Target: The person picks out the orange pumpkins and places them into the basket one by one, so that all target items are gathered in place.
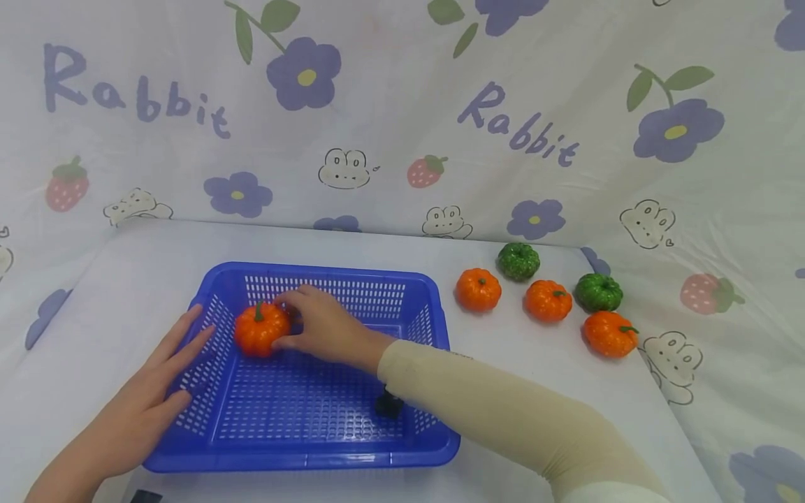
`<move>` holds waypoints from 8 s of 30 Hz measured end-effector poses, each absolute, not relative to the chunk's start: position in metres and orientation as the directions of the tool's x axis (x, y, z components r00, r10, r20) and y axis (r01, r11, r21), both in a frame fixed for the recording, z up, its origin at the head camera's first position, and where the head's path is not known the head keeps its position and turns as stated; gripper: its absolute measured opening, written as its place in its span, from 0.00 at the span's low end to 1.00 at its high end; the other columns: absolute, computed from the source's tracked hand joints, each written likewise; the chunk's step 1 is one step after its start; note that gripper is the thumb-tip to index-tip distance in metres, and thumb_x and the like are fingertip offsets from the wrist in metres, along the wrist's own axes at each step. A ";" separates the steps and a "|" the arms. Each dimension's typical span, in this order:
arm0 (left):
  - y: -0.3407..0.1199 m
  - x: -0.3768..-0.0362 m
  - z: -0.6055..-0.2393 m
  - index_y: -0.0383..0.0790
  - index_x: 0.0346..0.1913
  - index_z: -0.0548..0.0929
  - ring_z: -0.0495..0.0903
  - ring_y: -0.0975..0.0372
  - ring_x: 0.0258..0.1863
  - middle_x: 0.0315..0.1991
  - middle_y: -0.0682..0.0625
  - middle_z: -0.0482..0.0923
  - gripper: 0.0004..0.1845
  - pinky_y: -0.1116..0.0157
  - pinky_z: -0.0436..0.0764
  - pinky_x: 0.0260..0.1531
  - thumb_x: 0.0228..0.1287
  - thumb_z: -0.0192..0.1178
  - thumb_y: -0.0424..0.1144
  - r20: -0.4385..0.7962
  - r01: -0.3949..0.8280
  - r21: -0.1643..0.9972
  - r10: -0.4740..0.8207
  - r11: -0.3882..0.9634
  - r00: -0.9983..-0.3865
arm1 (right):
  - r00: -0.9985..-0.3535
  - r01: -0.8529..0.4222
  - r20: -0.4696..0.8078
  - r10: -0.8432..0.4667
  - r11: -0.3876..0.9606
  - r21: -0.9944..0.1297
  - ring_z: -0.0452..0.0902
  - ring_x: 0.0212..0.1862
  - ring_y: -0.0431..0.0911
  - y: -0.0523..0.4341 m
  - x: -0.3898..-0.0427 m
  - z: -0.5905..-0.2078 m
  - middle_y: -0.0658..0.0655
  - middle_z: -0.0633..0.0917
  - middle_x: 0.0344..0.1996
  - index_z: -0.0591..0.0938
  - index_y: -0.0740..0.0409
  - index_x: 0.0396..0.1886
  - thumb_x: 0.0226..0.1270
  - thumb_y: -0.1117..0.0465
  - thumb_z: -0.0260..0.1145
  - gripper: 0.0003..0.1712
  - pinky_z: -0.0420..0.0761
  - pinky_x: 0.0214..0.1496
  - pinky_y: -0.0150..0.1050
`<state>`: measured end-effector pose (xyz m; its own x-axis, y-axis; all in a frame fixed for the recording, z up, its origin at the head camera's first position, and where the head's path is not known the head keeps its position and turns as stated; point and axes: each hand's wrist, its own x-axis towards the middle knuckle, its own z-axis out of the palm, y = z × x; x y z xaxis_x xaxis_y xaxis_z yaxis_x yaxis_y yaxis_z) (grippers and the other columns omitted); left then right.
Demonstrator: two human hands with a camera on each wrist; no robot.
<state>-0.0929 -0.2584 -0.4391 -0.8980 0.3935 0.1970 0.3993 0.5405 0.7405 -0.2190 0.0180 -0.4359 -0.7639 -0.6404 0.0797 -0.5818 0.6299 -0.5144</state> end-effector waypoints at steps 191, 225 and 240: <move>-0.259 -0.091 -0.439 0.45 0.88 0.58 0.39 0.50 0.87 0.90 0.50 0.36 0.43 0.45 0.46 0.81 0.71 0.52 0.22 0.155 0.367 0.720 0.378 0.590 -0.913 | -0.942 -0.323 0.312 -0.126 0.599 -0.733 0.80 0.68 0.57 0.278 -0.184 -0.356 0.59 0.84 0.66 0.78 0.53 0.76 0.70 0.57 0.79 0.36 0.78 0.72 0.60; -0.257 -0.091 -0.436 0.43 0.87 0.59 0.42 0.44 0.87 0.90 0.49 0.36 0.43 0.58 0.48 0.82 0.70 0.53 0.22 0.156 0.366 0.711 0.373 0.600 -0.915 | -0.978 -0.165 0.210 0.002 0.614 -0.772 0.78 0.70 0.60 0.310 -0.189 -0.401 0.63 0.81 0.69 0.77 0.57 0.76 0.72 0.53 0.78 0.36 0.77 0.73 0.61; -0.258 -0.091 -0.438 0.43 0.87 0.59 0.42 0.40 0.86 0.90 0.50 0.36 0.43 0.48 0.49 0.82 0.71 0.53 0.22 0.150 0.361 0.715 0.372 0.599 -0.916 | -0.977 -0.171 0.212 0.003 0.579 -0.798 0.76 0.72 0.61 0.314 -0.202 -0.419 0.64 0.80 0.71 0.77 0.61 0.75 0.71 0.57 0.78 0.36 0.76 0.73 0.61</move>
